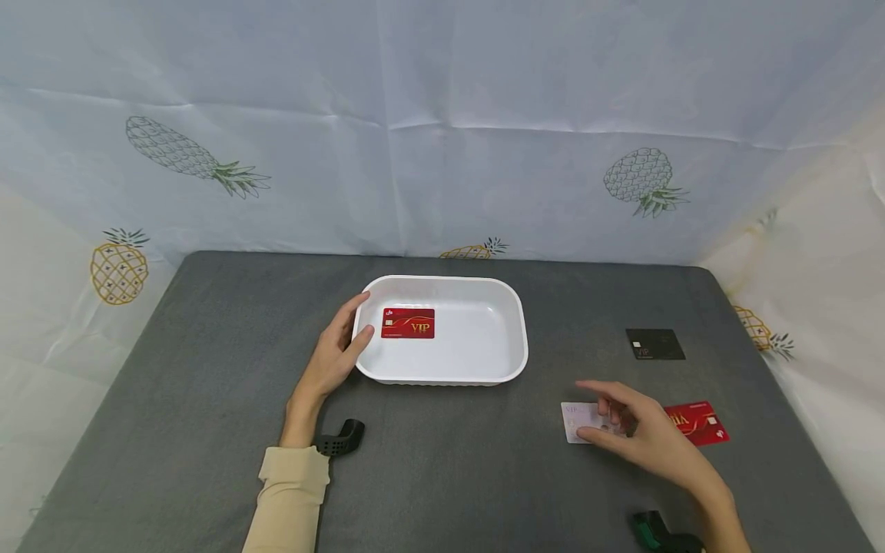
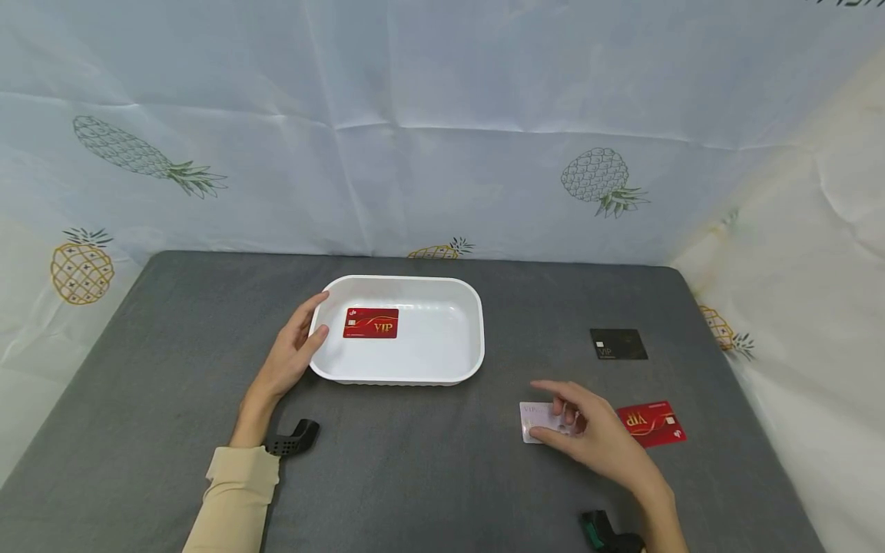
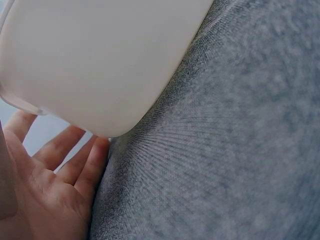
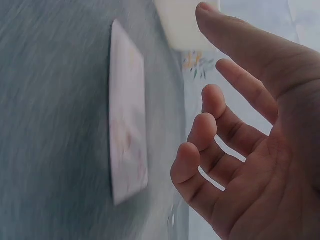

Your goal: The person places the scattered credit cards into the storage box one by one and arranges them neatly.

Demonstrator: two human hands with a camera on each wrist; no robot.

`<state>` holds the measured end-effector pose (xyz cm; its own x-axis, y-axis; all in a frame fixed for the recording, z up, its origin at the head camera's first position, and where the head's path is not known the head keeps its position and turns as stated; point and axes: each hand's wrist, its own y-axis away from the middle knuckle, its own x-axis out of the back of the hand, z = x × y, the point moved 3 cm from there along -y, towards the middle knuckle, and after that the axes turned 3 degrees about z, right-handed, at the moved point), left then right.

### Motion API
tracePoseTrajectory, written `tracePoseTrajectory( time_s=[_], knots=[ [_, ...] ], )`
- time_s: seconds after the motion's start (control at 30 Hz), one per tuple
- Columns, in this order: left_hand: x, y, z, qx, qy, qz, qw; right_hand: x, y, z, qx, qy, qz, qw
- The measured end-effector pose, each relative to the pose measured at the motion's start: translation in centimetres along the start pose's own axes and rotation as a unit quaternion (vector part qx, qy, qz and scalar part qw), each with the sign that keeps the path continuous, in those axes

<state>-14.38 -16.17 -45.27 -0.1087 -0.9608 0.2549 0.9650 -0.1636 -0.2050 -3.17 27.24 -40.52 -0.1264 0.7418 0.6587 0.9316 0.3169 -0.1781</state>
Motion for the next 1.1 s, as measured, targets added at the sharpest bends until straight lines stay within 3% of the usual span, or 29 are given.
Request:
tracePoseTrajectory(
  time_s=[0.33, 0.8, 1.1],
  knots=[
    [0.1, 0.1, 0.0, -0.004, 0.013, 0.002, 0.9999, 1.3, 1.8, 2.2, -0.036, 0.021, -0.004, 0.999],
    [0.0, 0.1, -0.3, -0.001, 0.007, -0.004, 1.0000, 2.1, 2.2, 4.0, -0.021, 0.074, 0.000, 0.997],
    [0.1, 0.0, -0.1, 0.004, -0.008, -0.002, 1.0000, 2.3, 2.0, 4.6, -0.018, 0.091, -0.028, 0.995]
  ],
)
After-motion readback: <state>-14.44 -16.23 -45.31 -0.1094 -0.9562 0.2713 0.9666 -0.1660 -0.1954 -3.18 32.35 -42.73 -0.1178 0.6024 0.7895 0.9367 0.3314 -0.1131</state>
